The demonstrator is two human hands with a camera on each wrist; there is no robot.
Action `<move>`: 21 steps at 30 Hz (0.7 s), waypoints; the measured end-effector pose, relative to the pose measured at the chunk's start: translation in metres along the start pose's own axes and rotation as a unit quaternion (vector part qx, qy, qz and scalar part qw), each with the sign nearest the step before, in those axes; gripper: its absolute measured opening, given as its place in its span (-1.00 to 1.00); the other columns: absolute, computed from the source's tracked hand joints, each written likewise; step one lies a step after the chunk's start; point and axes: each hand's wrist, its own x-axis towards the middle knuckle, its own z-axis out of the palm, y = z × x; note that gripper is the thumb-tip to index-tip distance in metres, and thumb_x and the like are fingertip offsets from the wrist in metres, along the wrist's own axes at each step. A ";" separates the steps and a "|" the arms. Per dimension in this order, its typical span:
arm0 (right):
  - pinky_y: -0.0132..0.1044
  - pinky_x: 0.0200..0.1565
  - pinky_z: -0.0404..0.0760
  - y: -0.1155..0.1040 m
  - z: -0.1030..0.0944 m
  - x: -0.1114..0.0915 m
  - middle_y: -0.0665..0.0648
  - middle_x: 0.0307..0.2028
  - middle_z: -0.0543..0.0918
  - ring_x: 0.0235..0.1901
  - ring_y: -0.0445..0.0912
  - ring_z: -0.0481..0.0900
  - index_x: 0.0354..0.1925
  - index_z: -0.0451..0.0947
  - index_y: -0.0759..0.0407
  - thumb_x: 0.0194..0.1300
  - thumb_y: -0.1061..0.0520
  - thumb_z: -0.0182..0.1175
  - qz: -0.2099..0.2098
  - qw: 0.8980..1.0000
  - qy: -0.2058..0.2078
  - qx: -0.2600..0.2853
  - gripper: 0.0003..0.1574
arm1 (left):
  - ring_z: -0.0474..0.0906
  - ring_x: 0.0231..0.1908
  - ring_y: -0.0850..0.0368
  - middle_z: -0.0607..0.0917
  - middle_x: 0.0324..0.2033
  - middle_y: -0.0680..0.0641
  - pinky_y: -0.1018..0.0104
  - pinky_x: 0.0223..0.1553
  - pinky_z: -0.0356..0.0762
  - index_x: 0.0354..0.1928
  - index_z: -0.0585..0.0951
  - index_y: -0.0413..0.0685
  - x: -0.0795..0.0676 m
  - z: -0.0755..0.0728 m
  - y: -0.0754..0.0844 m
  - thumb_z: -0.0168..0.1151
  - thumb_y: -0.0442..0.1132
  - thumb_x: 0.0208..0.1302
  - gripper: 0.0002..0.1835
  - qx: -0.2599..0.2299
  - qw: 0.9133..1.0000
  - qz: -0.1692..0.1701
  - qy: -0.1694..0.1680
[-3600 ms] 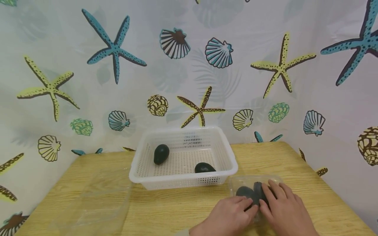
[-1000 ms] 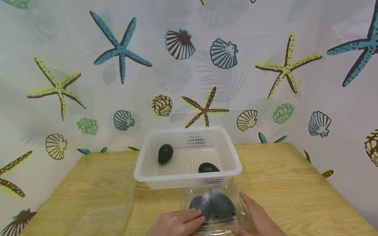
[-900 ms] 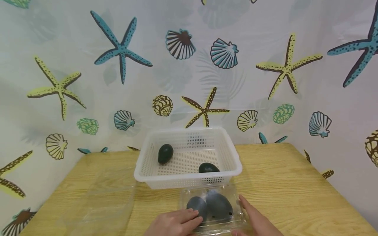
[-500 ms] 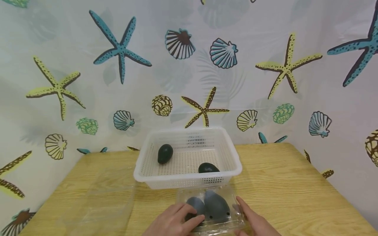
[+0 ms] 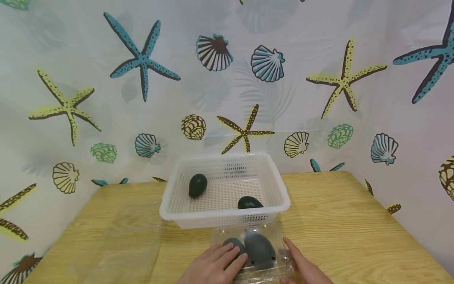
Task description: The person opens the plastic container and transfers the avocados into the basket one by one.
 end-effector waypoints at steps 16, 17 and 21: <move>-0.51 -0.11 0.51 -0.038 0.004 -0.014 0.73 0.22 0.34 0.08 -0.43 0.45 0.43 -0.07 0.63 0.28 0.09 0.35 -0.010 0.995 0.063 -0.074 0.11 | 0.75 -0.26 0.24 0.81 -0.29 0.06 0.45 -0.26 0.68 -0.21 0.79 0.13 0.013 -0.004 0.011 -0.14 0.19 0.51 -0.47 0.061 0.998 0.000 0.019; -0.51 -0.11 0.51 -0.037 0.004 -0.013 0.73 0.22 0.33 0.08 -0.40 0.47 0.42 -0.07 0.62 0.27 0.08 0.35 -0.004 0.995 0.064 -0.075 0.11 | 0.75 -0.27 0.25 0.81 -0.31 0.07 0.46 -0.27 0.67 -0.22 0.80 0.13 0.013 -0.004 0.012 -0.15 0.20 0.51 -0.46 0.062 0.998 0.000 0.020; -0.51 -0.09 0.50 -0.027 0.005 -0.011 0.71 0.22 0.35 0.14 -0.09 0.55 0.48 -0.09 0.50 0.26 0.08 0.36 -0.008 0.995 0.062 -0.075 0.14 | 0.72 -0.36 0.29 0.79 -0.39 0.10 0.52 -0.34 0.62 -0.32 0.79 0.16 0.014 -0.005 0.013 -0.15 0.21 0.50 -0.45 0.074 0.997 -0.002 0.026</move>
